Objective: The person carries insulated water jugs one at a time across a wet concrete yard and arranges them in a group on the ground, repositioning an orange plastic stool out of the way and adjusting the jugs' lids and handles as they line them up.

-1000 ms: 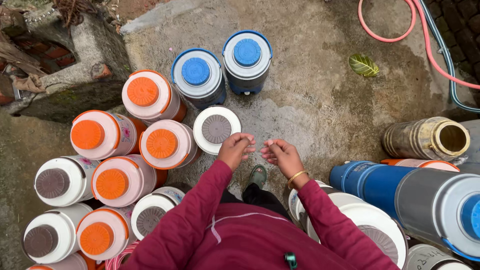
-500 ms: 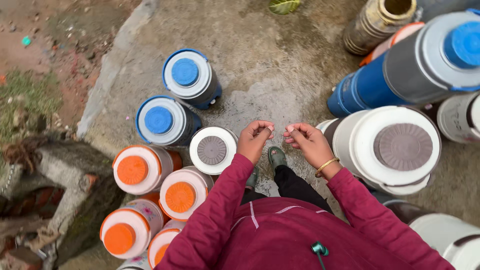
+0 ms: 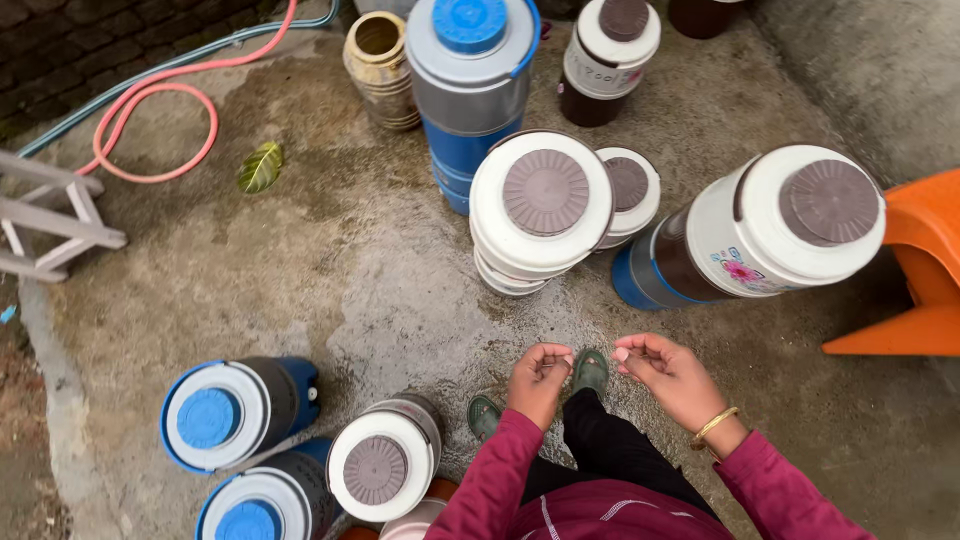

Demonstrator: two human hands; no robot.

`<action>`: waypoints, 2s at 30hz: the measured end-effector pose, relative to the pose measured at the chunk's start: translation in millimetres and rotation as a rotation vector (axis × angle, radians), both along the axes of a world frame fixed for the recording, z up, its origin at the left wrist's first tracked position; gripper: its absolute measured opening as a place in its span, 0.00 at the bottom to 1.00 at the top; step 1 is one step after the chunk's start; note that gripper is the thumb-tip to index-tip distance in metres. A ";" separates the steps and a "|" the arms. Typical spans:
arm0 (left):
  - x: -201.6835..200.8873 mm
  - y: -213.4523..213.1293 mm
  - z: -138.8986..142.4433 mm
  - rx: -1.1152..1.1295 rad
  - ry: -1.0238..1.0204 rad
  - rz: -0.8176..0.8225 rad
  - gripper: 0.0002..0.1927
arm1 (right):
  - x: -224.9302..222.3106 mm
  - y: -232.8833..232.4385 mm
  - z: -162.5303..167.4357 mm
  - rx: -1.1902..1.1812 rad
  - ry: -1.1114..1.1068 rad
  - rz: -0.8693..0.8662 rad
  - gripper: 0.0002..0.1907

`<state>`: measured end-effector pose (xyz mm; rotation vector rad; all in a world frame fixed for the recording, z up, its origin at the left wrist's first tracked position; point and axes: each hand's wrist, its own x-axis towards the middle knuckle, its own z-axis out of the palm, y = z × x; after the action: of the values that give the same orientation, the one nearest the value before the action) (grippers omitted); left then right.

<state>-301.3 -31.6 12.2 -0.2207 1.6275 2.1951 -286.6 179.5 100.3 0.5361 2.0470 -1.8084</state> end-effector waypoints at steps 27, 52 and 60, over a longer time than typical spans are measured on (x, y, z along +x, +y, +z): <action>55.9 518.7 59.7 -0.037 0.021 -0.503 0.06 | 133.9 434.9 36.6 0.050 0.228 -0.463 0.15; -145.5 858.4 13.8 -0.012 0.034 -0.417 0.07 | -83.2 753.5 27.2 0.053 0.158 -0.447 0.16; -244.0 879.0 8.2 -0.089 0.109 -0.249 0.09 | -190.7 811.3 28.4 0.028 0.227 -0.246 0.15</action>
<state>-545.3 847.4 20.4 0.0761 1.7105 1.9805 -477.3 990.8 128.8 0.6409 2.2413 -2.0669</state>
